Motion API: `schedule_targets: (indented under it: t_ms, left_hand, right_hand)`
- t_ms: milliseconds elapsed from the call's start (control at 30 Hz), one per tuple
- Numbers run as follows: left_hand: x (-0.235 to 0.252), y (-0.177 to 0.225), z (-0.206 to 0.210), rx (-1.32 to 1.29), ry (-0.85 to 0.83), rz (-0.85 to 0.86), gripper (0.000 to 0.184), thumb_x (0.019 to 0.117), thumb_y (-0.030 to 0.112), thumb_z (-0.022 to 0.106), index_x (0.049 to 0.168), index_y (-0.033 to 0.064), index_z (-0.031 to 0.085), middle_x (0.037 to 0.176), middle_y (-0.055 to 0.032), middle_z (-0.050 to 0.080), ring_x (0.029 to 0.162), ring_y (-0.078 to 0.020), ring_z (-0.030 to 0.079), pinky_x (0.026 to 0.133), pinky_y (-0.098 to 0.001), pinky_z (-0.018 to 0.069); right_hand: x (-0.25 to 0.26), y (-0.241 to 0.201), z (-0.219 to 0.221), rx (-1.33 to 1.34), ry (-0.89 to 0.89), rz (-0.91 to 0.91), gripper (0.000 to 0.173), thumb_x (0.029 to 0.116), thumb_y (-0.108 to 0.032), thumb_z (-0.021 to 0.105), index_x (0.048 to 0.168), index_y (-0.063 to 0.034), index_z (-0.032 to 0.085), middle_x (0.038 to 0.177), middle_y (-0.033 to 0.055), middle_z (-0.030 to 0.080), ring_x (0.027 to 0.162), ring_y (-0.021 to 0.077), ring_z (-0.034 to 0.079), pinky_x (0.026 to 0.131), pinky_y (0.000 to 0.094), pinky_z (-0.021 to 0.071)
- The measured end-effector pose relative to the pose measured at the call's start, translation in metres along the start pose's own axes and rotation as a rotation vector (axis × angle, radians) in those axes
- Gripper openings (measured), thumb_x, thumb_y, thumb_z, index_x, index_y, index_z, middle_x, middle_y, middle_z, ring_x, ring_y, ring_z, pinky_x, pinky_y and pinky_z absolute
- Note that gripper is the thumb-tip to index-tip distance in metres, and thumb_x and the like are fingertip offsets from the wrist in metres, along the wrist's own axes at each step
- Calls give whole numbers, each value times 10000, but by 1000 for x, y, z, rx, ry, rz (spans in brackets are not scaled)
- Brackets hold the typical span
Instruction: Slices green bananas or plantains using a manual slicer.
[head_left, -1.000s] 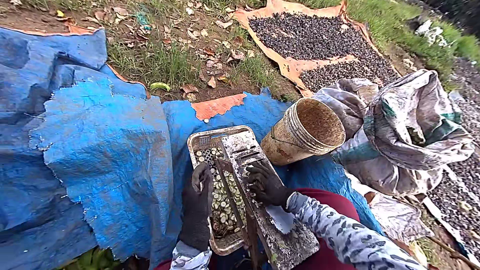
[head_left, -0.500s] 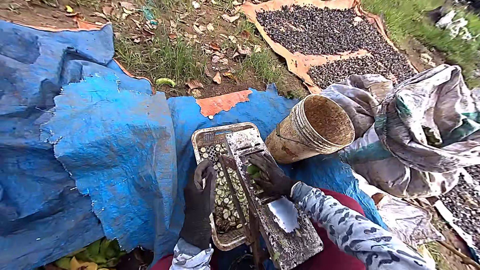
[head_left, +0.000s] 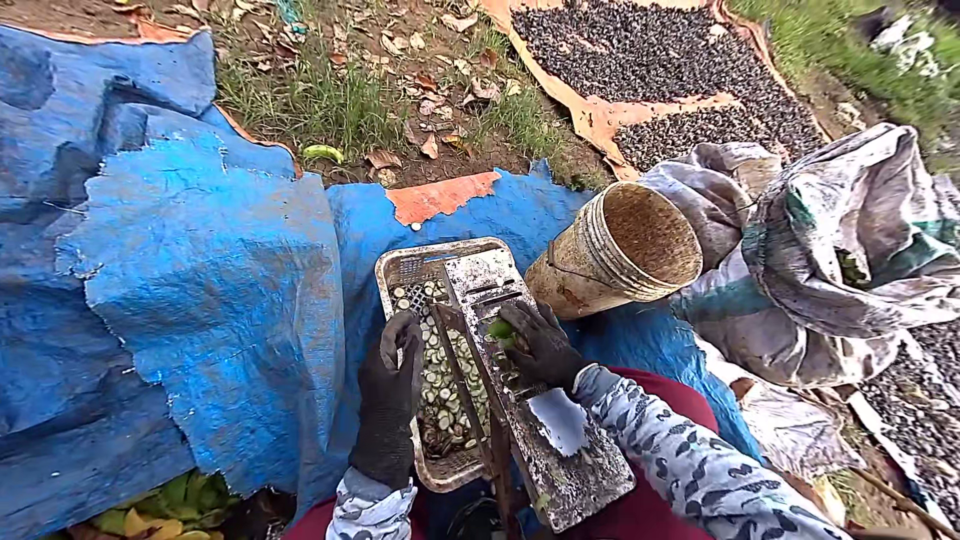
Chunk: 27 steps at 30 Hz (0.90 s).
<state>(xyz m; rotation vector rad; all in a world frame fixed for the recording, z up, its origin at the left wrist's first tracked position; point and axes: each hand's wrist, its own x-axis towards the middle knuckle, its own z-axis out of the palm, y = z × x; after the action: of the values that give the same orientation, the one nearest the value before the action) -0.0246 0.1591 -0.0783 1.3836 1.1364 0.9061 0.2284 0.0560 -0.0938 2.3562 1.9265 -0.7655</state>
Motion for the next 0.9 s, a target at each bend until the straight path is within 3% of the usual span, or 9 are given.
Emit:
schedule_targets:
  t_ms: [67,200,300,433,500,567,633,767,900]
  left_hand:
    - [2,2,-4,-3,6,27,345,1007,147,602,1304,-28,618,1239,-147,677,1109,-122,657,986,-268,520]
    - [-4,3,-7,-16,-48,26,364,1011,174,600,1327,-7,608,1279,-137,665,1166,-140,641,1014,-307,519]
    - [-2,0,-4,-24,-60,37,371,1003,177,615,1323,-9,608,1259,-129,674,1145,-122,647,998,-285,523]
    - [-1,-1,-4,-43,-36,13,362,998,167,633,1320,1,619,1250,-116,685,1129,-111,654,989,-274,524]
    - [-1,2,-8,-51,-26,17,350,1010,165,610,1313,-12,614,1250,-122,678,1126,-116,654,984,-278,531]
    - [0,4,-12,-29,-19,37,363,1013,191,585,1312,-11,618,1249,-124,680,1125,-115,655,974,-271,534]
    - [0,4,-11,-38,-17,34,369,1010,198,599,1311,-16,617,1249,-127,681,1129,-117,656,979,-267,533]
    - [-1,4,-2,-60,-76,-7,369,1007,160,614,1338,-4,600,1268,-125,670,1150,-107,642,994,-258,520]
    - [-2,5,-5,-39,-56,-22,356,1011,147,614,1336,3,608,1262,-127,679,1147,-116,648,993,-269,516]
  right_hand:
    - [-36,4,12,-50,64,-57,709,1003,-458,500,1609,-119,357,1655,71,374,1596,325,130,1273,588,-33]
    - [-149,-1,51,-198,374,-109,637,962,-463,518,1466,-77,563,1493,135,577,1479,403,411,1209,692,203]
    - [-122,-18,56,-232,430,-29,681,947,-459,508,1464,-17,546,1495,191,559,1453,436,436,1212,655,236]
    - [-8,-48,13,-137,-84,154,770,1003,-356,527,1628,-22,226,1706,217,153,1596,394,28,1274,561,-48]
    - [-11,-33,19,-75,-13,65,720,1003,-366,514,1607,-33,309,1684,190,259,1592,352,136,1292,528,11]
    - [-59,-11,34,-2,159,-75,664,1002,-417,524,1541,-35,454,1594,160,451,1534,346,325,1282,540,141]
    - [-113,-1,51,-22,281,-179,611,1001,-446,512,1487,-76,538,1531,121,541,1495,352,399,1248,597,215]
    - [-78,-14,51,-32,272,-166,605,991,-418,526,1504,-96,521,1581,126,480,1544,406,276,1251,654,120]
    - [-12,-17,26,26,69,-25,702,1002,-446,515,1587,-80,385,1666,129,335,1593,365,112,1271,586,-30]
